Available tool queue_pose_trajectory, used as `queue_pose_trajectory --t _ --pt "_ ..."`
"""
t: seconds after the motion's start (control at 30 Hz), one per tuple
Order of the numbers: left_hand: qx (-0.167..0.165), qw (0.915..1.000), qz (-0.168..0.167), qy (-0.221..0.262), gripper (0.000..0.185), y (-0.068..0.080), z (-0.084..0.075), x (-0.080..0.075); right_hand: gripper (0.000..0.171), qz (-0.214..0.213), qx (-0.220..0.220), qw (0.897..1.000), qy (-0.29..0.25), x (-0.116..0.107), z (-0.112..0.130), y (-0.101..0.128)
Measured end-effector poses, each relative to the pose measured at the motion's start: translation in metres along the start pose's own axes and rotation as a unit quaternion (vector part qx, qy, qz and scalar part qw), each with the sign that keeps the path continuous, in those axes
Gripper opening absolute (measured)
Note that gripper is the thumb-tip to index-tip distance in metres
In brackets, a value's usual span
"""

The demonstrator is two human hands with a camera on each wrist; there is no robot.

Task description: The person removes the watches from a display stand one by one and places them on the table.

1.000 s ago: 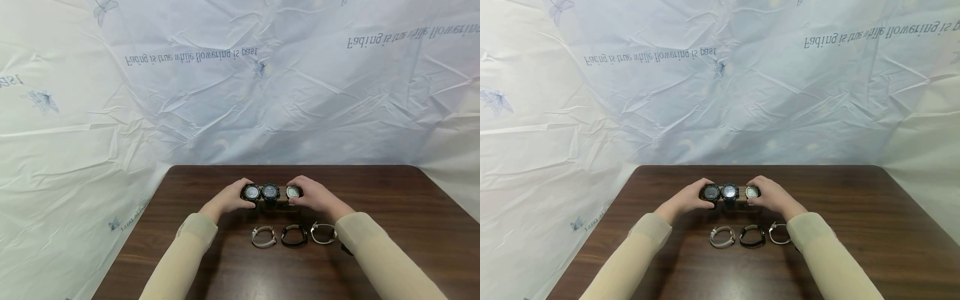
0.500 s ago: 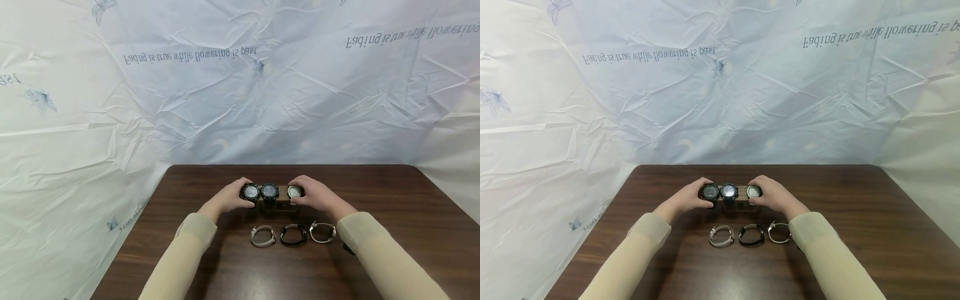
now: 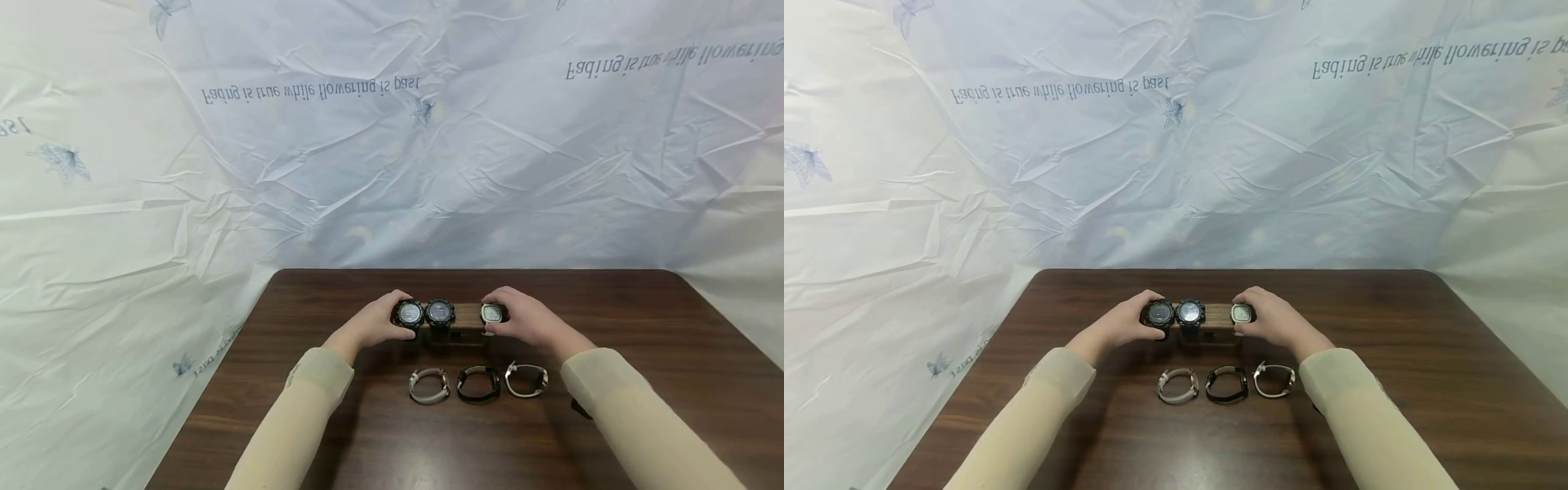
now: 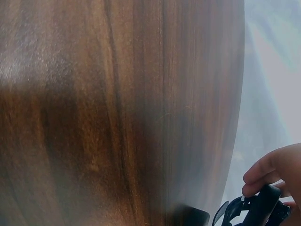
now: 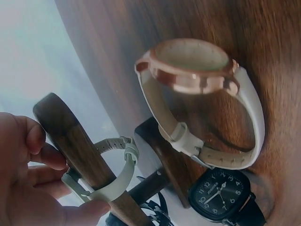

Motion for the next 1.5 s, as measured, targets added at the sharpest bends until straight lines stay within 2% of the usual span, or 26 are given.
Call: queue_pose_trajectory --t 0.23,0.6,0.97,1.2,1.5 --pt "-0.005 0.9999 0.002 0.012 0.064 0.0 0.001 0.0 0.045 0.003 0.003 1.0 -0.006 -0.002 -0.007 0.004" --pt "-0.011 0.9999 0.005 0.007 0.065 0.001 0.001 0.001 0.047 -0.005 0.002 1.0 0.002 -0.005 -0.019 0.013" --pt "-0.006 0.9999 0.003 0.009 0.064 0.0 0.001 0.001 0.048 0.001 0.005 1.0 -0.008 -0.008 -0.027 0.018" --pt "-0.006 0.9999 0.005 0.01 0.065 -0.001 0.001 0.002 0.048 0.009 0.006 1.0 -0.021 -0.009 -0.029 0.019" --pt "-0.009 0.9999 0.004 0.01 0.064 0.0 0.001 0.001 0.047 -0.006 0.001 1.0 0.001 -0.007 -0.02 0.017"
Point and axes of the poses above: each hand's wrist, its own y-axis away from the middle knuckle, its own x-axis out of the palm, z = x × y, the point moved 6 cm from there along -y, towards the middle knuckle, and after that the axes turned 4 degrees about y, right-handed, at the moved point
